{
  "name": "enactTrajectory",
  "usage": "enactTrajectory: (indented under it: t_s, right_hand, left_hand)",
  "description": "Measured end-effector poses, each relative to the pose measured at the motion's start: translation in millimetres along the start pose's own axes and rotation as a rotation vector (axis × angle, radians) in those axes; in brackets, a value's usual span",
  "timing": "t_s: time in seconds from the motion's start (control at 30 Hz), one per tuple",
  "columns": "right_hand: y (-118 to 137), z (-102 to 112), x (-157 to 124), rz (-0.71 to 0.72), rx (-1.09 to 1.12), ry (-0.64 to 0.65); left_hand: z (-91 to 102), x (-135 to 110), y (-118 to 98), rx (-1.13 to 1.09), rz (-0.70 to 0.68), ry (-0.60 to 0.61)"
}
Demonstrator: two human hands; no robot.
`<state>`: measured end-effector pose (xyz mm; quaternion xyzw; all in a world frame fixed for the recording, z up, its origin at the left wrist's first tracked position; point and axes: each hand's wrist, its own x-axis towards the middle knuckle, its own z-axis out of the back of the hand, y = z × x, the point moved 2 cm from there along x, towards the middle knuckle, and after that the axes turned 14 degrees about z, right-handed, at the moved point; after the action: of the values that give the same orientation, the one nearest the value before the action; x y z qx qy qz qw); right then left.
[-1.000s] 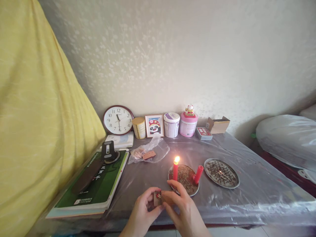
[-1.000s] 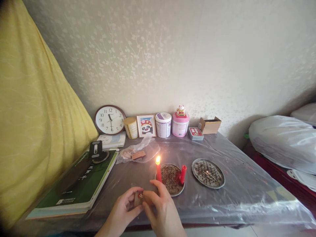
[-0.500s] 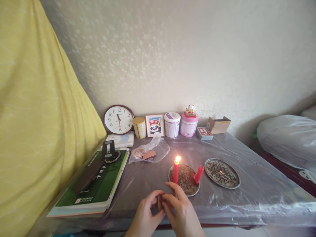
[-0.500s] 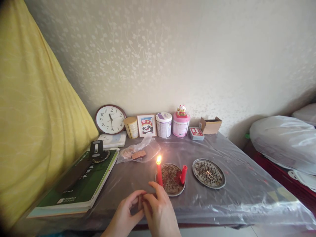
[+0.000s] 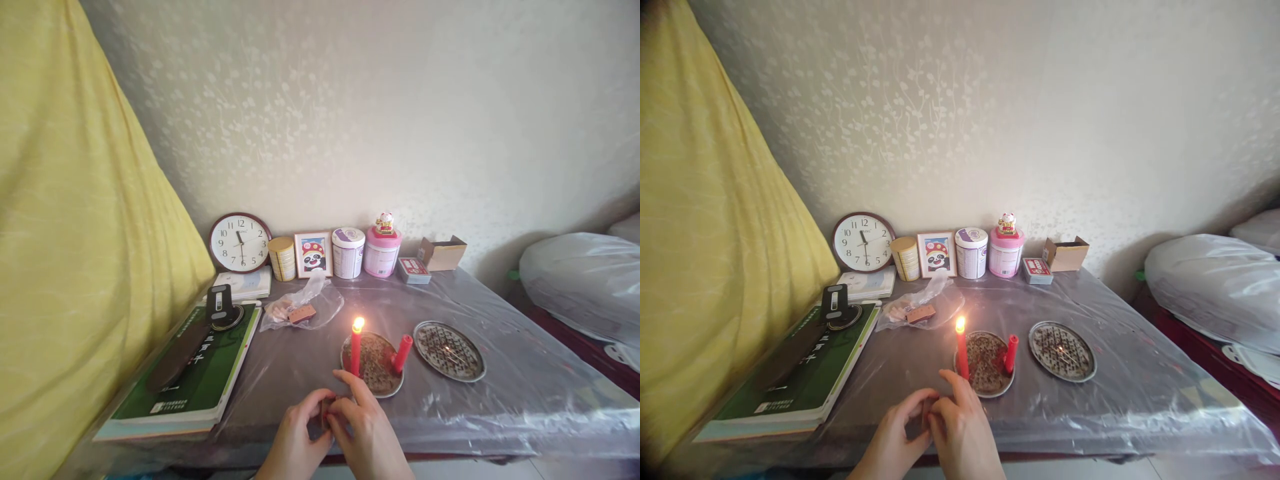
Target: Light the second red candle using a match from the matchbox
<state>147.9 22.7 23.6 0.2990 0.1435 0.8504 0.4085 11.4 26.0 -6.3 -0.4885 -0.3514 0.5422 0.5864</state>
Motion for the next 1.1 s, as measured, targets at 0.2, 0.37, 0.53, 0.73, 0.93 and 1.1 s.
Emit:
enactTrajectory:
  t_s: [0.2, 0.37, 0.53, 0.73, 0.93, 1.1]
  right_hand:
    - [0, 0, 0, -0.002, 0.016, -0.004]
    - [0, 0, -1, 0.004, 0.016, 0.008]
    - [-2, -2, -2, 0.027, 0.032, -0.024]
    - [1, -1, 0, 0.045, 0.23, -0.249]
    - [-4, 10, 0, -0.243, 0.72, -0.542]
    - [-8, 14, -1, -0.354, 0.737, -0.644]
  left_hand:
    - [-0.9, 0, 0, 0.011, 0.006, -0.007]
    - [-0.2, 1, 1, 0.015, 0.025, -0.004]
    - [-0.3, 1, 2, 0.001, 0.006, 0.013]
    - [-3.1, 0, 0, -0.046, 0.028, 0.044]
    - [-5.2, 1, 4, -0.359, 0.13, 0.23]
    - [-8.5, 0, 9, -0.57, 0.189, 0.313]
